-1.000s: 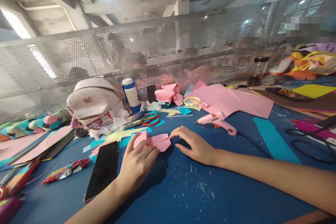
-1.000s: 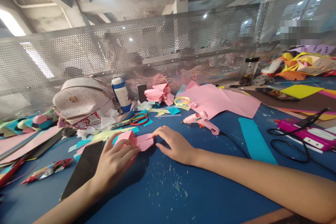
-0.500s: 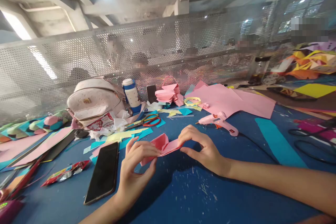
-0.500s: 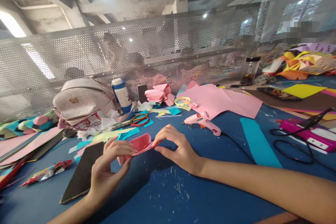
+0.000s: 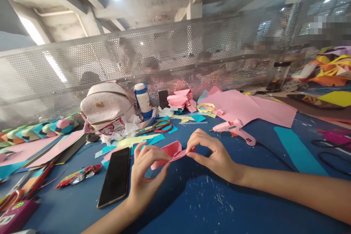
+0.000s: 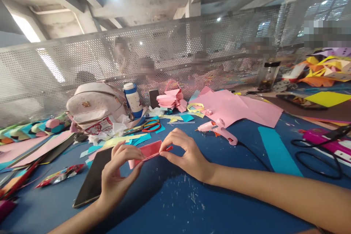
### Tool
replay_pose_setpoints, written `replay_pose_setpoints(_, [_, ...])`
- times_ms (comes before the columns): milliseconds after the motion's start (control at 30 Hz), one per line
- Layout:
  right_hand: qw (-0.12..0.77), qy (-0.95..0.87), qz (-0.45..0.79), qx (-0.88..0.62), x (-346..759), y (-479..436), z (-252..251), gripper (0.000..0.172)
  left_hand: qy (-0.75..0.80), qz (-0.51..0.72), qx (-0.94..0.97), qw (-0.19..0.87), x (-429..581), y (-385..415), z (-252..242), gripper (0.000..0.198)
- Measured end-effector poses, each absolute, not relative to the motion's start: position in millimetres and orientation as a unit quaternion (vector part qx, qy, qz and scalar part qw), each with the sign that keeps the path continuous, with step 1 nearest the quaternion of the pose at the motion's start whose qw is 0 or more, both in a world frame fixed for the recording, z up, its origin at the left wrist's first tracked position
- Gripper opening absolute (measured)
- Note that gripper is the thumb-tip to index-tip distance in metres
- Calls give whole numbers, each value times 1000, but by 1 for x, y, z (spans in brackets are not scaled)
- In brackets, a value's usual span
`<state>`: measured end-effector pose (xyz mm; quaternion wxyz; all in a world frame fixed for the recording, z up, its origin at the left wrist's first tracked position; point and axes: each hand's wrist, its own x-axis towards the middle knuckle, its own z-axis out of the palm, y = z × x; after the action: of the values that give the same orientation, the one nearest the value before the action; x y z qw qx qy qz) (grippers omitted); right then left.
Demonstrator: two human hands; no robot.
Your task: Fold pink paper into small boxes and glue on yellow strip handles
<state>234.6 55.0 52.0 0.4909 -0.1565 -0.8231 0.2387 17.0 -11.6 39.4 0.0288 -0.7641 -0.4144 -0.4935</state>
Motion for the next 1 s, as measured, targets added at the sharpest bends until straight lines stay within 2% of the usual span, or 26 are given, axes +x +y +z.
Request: replay_pose_setpoints(1000, [495,-823,233,-152,228,53,52,5,-401,-494,-771,25,12,-9,36,14])
